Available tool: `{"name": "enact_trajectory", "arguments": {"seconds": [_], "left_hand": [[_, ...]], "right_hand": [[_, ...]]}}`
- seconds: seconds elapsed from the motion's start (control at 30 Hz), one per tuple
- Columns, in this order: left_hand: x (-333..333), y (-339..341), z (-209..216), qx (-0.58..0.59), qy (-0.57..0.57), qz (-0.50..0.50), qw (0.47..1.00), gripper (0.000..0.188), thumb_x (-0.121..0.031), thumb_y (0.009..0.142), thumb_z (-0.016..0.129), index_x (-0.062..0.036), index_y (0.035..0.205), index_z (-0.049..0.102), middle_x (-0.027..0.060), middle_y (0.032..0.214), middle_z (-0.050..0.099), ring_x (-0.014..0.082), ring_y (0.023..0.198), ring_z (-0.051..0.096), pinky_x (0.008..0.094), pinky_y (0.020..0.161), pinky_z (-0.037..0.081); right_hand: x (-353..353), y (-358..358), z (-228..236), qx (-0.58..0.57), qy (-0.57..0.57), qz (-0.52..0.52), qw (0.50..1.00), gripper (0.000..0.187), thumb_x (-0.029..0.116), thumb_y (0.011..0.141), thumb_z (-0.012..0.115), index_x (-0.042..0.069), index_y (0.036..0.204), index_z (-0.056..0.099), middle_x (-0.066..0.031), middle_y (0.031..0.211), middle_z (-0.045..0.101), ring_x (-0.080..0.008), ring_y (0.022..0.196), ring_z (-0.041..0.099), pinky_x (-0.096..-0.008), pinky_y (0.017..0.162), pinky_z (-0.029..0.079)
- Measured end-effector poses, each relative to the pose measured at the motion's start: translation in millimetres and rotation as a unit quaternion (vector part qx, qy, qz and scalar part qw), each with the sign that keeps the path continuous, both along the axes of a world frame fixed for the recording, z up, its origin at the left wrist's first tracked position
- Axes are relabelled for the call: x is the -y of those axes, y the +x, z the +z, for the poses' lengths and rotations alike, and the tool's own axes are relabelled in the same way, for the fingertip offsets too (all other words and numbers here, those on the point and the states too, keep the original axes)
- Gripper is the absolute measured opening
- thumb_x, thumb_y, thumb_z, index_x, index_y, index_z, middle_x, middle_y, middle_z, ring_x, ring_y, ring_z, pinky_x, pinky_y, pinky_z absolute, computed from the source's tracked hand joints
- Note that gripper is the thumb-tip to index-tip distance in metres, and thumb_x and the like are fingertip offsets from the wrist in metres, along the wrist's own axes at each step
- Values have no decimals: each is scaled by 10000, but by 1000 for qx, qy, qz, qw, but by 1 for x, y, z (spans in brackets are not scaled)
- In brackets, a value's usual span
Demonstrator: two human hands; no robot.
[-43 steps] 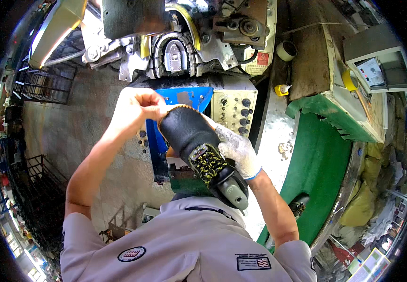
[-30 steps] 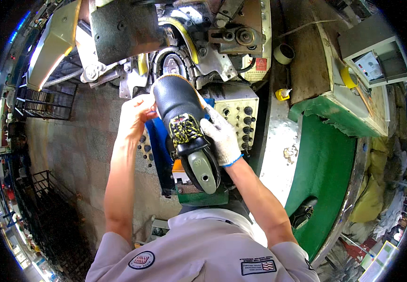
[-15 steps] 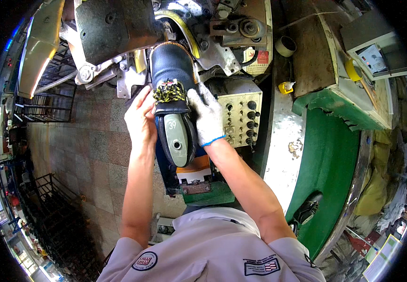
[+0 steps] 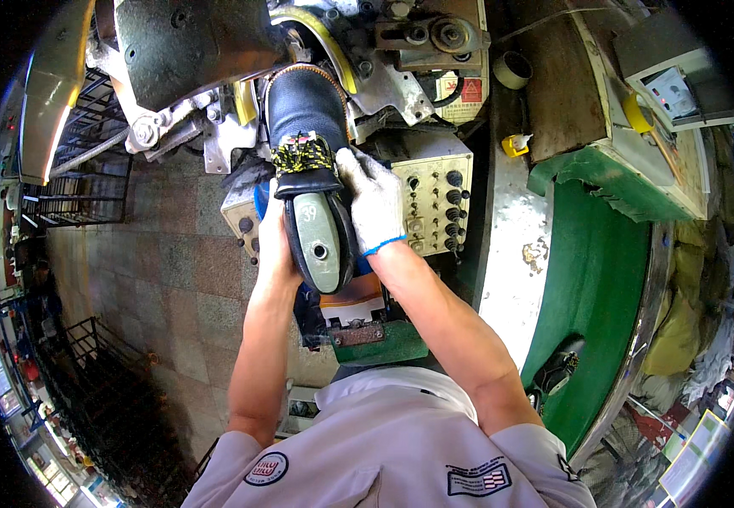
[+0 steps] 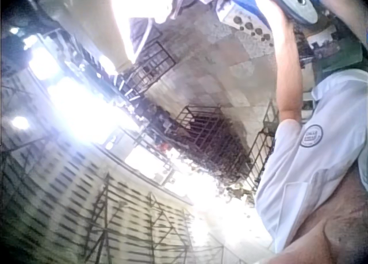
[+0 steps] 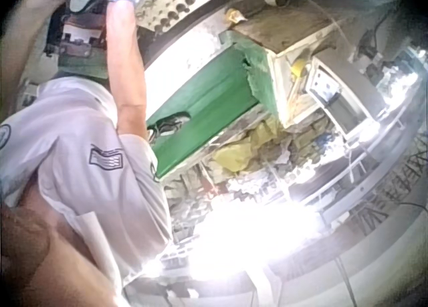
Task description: The person places a shoe upper onto a lasting machine, secures the material by hand, and operates the machine controls to stretch it. They then remove the shoe from the machine and place it onto a moving conveyor belt.
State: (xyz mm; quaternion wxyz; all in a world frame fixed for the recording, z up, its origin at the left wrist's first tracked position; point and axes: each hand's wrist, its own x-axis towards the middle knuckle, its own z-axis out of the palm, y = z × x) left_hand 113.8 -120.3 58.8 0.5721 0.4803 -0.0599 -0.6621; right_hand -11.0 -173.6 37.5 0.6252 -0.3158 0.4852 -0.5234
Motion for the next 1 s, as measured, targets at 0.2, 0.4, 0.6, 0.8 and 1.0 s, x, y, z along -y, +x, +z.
{"name": "enact_trajectory", "arguments": {"seconds": [0.2, 0.4, 0.6, 0.8, 1.0], "left_hand": [[2, -2, -4, -9, -29, 7, 999, 596, -558, 1063, 415, -52, 1320, 595, 121, 1201, 685, 223, 1030, 678, 388, 912, 555], [1, -5, -6, -2, -26, 2, 1000, 593, -556, 1070, 388, -57, 1314, 596, 111, 1185, 691, 218, 1020, 678, 379, 915, 550], [1, -4, -19, -7, -54, -9, 998, 641, -579, 1073, 340, -42, 1297, 611, 101, 1148, 702, 200, 999, 676, 364, 898, 548], [-3, -1, -47, 79, -182, -28, 980, 669, -536, 1105, 239, -17, 1264, 628, 75, 1131, 700, 171, 993, 660, 335, 934, 531], [0, 9, -66, 41, -193, -61, 978, 583, -496, 1105, 276, -45, 1352, 550, 100, 1217, 665, 209, 1067, 664, 367, 976, 536]], "right_hand": [[5, -3, 5, -31, -6, 7, 999, 408, 296, 965, 708, -44, 1189, 715, -63, 1027, 742, -115, 889, 617, -279, 834, 502], [0, -2, 8, -14, 1, -8, 1000, 398, 290, 971, 705, -53, 1172, 718, -58, 1027, 739, -111, 899, 621, -272, 841, 505], [-1, -1, 2, -75, -8, 11, 997, 403, 310, 983, 688, -47, 1167, 720, -59, 1022, 739, -112, 913, 626, -280, 843, 507], [-10, 4, -29, -96, -42, -3, 995, 427, 339, 998, 666, -48, 1171, 710, -71, 1030, 731, -118, 926, 619, -285, 837, 505], [-11, 7, -33, -67, -45, -5, 997, 395, 323, 1002, 659, -50, 1119, 714, -45, 971, 714, -111, 868, 596, -280, 793, 498]]}}
